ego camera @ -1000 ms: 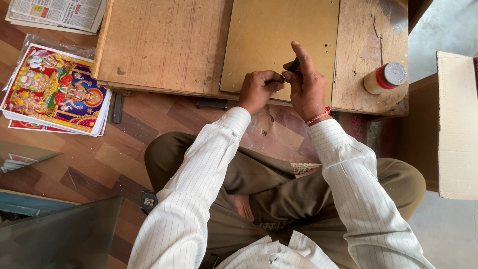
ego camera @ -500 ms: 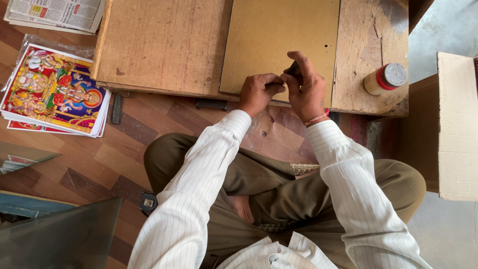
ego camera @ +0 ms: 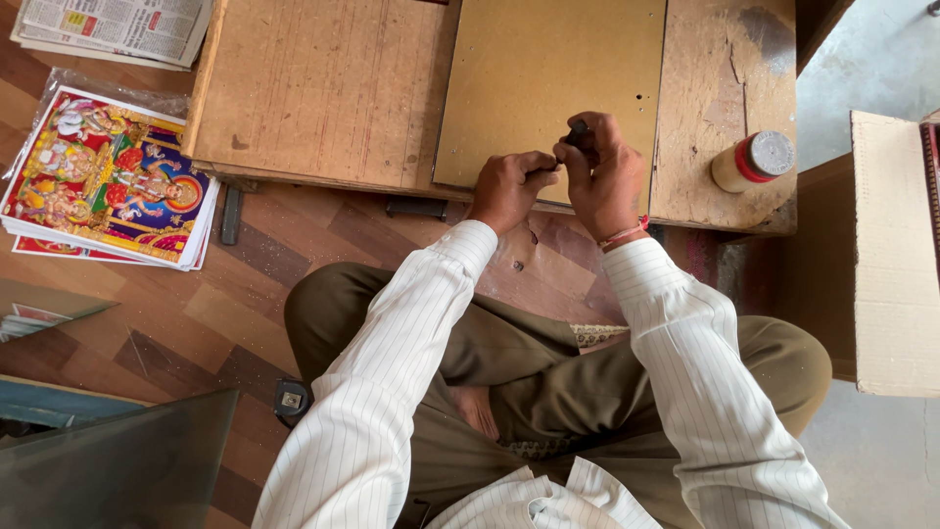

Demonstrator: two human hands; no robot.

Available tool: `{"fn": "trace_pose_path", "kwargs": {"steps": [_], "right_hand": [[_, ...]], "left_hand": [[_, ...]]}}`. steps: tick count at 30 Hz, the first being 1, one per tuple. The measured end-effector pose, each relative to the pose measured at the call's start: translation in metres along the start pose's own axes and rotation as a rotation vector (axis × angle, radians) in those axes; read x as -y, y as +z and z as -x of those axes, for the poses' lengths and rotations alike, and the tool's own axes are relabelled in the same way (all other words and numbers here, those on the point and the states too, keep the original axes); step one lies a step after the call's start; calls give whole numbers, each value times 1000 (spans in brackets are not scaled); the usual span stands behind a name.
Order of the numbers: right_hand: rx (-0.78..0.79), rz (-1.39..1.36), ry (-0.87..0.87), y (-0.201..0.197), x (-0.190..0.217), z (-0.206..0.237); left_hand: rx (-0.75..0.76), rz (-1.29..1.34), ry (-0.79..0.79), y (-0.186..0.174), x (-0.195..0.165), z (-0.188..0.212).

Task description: The person sits on the floor at a low workbench and uses a small hand tool to work on the holes of a square hardboard picture frame backing, repositioning the board and handling small fasteners while framed prints and stacks of frames sit nearby.

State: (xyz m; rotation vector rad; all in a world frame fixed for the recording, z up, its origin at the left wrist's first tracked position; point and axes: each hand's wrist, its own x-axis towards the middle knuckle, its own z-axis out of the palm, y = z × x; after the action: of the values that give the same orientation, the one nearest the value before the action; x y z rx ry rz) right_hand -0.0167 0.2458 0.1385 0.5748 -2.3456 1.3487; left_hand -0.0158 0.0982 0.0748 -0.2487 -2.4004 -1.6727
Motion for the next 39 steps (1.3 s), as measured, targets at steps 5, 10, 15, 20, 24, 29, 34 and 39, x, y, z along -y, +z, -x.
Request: {"fn": "trace_pose_path", "kwargs": {"steps": [5, 10, 15, 20, 24, 29, 34, 39], "right_hand": [[-50, 74, 117, 1, 3, -4], [3, 102, 22, -4, 12, 2], [4, 118, -76, -4, 13, 4], [0, 106, -22, -6, 6, 4], [-64, 81, 90, -1, 4, 2], [-74, 95, 12, 1, 11, 9], [-2, 162, -124, -6, 18, 10], [7, 176, -65, -5, 23, 7]], "left_hand": [[-7, -48, 51, -1, -1, 2], [-1, -53, 40, 0, -2, 2], [6, -30, 7, 0, -2, 2], [-3, -56, 33, 1, -2, 4], [-1, -105, 63, 0, -1, 4], [17, -118, 38, 0, 0, 5], [20, -46, 40, 0, 1, 6], [52, -109, 11, -2, 1, 5]]}}
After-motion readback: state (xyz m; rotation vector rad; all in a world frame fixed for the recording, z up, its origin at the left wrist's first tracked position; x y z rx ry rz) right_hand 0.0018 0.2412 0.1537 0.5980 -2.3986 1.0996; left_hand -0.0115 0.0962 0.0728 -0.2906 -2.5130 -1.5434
